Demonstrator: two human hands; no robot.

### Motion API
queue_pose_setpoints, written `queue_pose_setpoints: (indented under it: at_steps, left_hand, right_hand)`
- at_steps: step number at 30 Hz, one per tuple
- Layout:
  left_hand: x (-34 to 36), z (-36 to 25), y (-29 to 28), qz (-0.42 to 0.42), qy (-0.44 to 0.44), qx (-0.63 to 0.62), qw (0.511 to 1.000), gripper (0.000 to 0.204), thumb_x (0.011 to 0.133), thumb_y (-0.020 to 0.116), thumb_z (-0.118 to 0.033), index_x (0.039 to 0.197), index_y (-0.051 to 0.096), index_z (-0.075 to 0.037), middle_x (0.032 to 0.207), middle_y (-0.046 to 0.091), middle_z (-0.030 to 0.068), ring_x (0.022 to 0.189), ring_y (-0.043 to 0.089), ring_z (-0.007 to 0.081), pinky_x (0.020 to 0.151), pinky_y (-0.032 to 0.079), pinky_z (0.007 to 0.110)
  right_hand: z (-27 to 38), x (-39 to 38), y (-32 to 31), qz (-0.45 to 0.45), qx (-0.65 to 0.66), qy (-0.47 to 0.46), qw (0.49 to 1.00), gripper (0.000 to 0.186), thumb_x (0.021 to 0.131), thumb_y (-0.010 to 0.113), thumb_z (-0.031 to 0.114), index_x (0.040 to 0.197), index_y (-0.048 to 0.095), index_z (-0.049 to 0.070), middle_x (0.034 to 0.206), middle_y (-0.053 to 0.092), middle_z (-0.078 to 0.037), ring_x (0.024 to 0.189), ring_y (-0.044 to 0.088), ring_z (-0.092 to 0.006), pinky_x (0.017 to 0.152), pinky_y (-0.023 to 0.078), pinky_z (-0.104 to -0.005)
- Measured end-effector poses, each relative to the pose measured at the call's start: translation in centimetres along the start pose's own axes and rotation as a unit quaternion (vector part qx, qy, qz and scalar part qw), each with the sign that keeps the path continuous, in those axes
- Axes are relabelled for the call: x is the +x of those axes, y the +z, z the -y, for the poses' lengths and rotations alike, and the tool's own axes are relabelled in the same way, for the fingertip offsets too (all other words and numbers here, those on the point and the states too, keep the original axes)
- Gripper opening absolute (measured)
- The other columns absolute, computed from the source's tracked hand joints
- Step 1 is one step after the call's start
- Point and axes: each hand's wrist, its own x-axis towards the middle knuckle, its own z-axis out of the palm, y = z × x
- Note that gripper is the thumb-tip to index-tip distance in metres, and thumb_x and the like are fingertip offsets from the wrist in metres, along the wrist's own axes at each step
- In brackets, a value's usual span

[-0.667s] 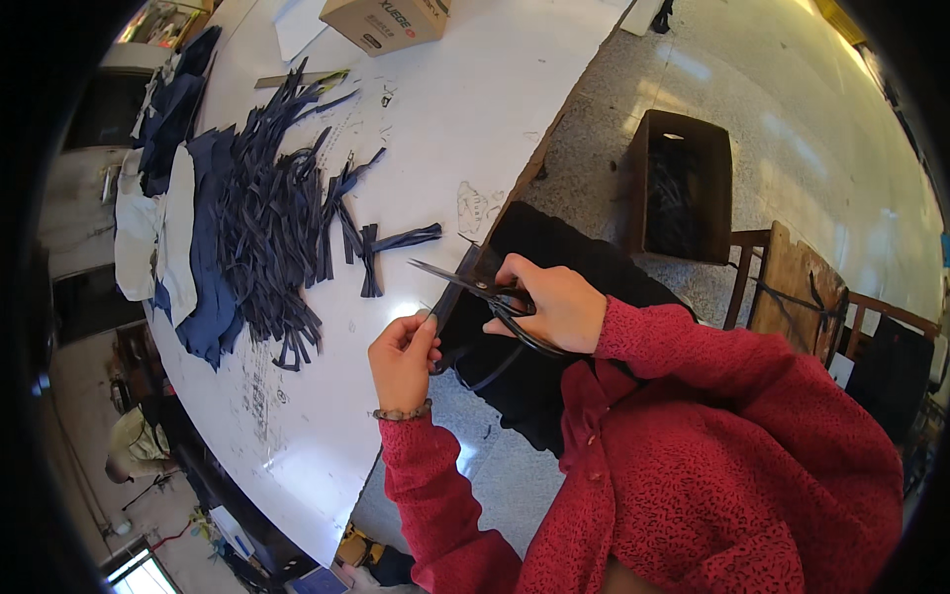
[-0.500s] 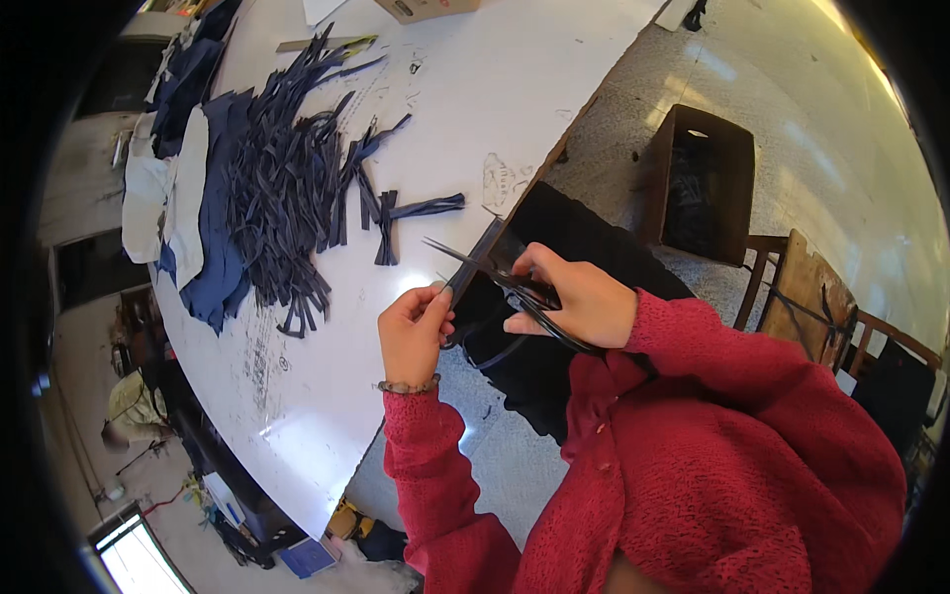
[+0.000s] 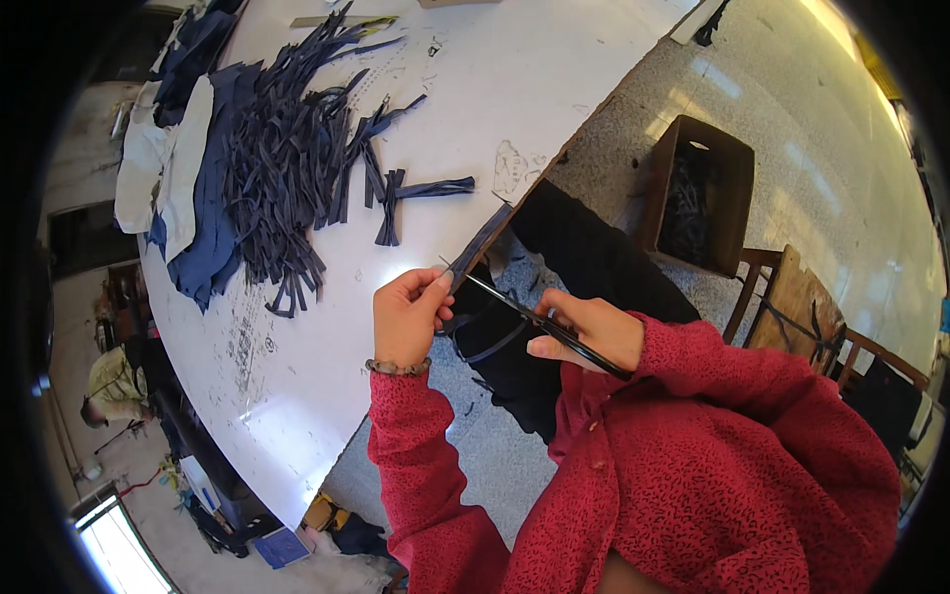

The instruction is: Cutting blue denim fabric into strips and organizing them using scissors.

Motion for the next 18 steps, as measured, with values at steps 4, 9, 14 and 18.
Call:
queue_pose_setpoints:
  at_steps: [4,9,14,18]
  left_hand:
    - [-0.04,-0.05,0.13,0.000,-0.002,0.000,1.000,0.018,0.086,0.065,-0.013,0.094,0.068,0.003,0.070,0.064,0.0050,0.054,0.055,0.0068,0.048,0.041,0.019]
    - [-0.09,-0.17,-0.02,0.000,-0.007,0.004,1.000,0.018,0.086,0.065,-0.014,0.094,0.068,0.002,0.069,0.064,0.0047,0.054,0.056,0.0068,0.048,0.041,0.019]
    - [-0.05,-0.18,0.05,0.003,-0.011,-0.007,1.000,0.018,0.087,0.065,-0.014,0.095,0.068,0.002,0.070,0.064,0.0048,0.054,0.055,0.0070,0.049,0.041,0.019]
    - [-0.18,-0.55,-0.11,0.009,-0.025,-0.009,1.000,0.020,0.088,0.065,-0.013,0.100,0.067,0.002,0.072,0.064,0.0044,0.056,0.055,0.0065,0.051,0.041,0.018]
  right_hand:
    - [-0.69,0.17,0.50,-0.028,0.000,-0.028,0.999,0.054,0.089,0.061,0.050,0.109,0.048,0.001,0.063,0.051,-0.008,0.055,0.049,-0.0158,0.054,0.039,-0.0314]
    - [0.01,0.48,0.74,-0.023,0.002,-0.016,1.000,0.055,0.088,0.061,0.050,0.108,0.047,0.001,0.063,0.053,-0.010,0.056,0.051,-0.0177,0.054,0.040,-0.0324]
    - [-0.14,-0.27,0.80,-0.028,-0.007,-0.022,0.999,0.055,0.088,0.062,0.050,0.108,0.047,0.001,0.064,0.054,-0.011,0.057,0.053,-0.0191,0.055,0.041,-0.0334]
    - [-0.49,-0.20,0.78,-0.025,0.005,-0.012,1.000,0.055,0.087,0.063,0.049,0.108,0.047,0.001,0.066,0.056,-0.012,0.058,0.054,-0.0205,0.056,0.042,-0.0334]
